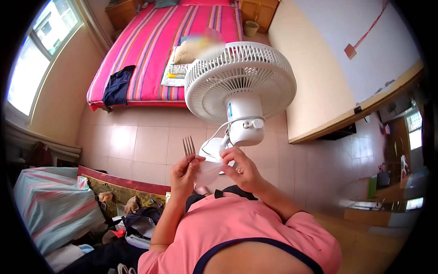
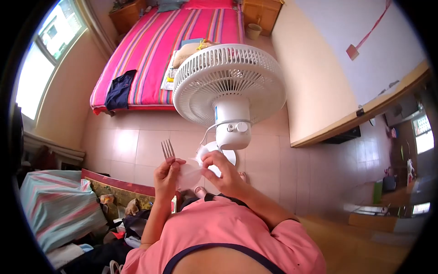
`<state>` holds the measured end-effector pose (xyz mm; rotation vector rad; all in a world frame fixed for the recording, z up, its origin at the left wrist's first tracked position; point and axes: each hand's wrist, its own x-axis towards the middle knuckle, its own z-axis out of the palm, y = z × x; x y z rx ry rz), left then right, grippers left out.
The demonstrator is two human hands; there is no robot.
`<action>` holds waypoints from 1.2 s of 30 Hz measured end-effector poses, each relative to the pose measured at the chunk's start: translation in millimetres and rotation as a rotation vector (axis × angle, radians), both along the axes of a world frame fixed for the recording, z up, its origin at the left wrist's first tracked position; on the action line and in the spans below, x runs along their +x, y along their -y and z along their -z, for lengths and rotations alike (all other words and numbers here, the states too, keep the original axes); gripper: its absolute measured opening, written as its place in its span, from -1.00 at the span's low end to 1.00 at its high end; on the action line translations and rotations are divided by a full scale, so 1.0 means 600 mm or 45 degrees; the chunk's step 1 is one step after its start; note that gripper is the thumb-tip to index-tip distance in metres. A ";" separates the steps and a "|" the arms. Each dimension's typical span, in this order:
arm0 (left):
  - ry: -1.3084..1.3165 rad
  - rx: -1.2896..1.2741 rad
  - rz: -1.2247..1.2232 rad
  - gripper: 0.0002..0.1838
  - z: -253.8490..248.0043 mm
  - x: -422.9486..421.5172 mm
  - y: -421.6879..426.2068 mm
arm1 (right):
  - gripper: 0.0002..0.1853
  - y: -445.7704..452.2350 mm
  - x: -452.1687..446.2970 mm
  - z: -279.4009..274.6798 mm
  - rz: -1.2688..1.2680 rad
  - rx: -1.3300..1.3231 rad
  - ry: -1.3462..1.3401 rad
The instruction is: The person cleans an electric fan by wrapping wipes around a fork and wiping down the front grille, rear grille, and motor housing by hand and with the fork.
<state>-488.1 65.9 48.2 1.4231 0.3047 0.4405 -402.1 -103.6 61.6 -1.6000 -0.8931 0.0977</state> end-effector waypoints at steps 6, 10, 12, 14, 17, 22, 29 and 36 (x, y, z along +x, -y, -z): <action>-0.228 -0.201 0.039 -0.81 -0.057 0.054 0.071 | -0.86 0.061 0.058 -0.023 -0.489 0.231 -1.192; 0.020 -0.009 -0.112 -0.81 -0.058 0.129 0.136 | -0.81 0.113 0.097 -0.042 -0.696 0.228 -1.345; -0.081 0.116 -0.169 -0.82 -0.054 0.156 0.152 | -0.78 0.157 0.133 -0.053 -0.412 0.356 -1.088; -0.023 0.203 -0.241 -0.82 -0.037 0.175 0.159 | -0.79 0.193 0.183 -0.070 -0.118 0.646 -0.886; -0.313 0.927 -0.449 -0.77 -0.050 0.187 0.171 | -0.76 0.218 0.255 -0.100 0.324 0.721 -0.156; -0.123 1.300 -0.562 -0.46 -0.027 0.221 0.195 | -0.77 0.166 0.336 -0.119 0.319 0.185 1.116; -0.149 1.418 -0.378 -0.10 -0.001 0.215 0.167 | -0.61 0.084 0.381 -0.046 -0.136 -0.682 1.580; -0.189 1.375 -0.268 -0.08 0.001 0.201 0.160 | -0.47 0.046 0.386 -0.125 -0.095 -0.848 1.835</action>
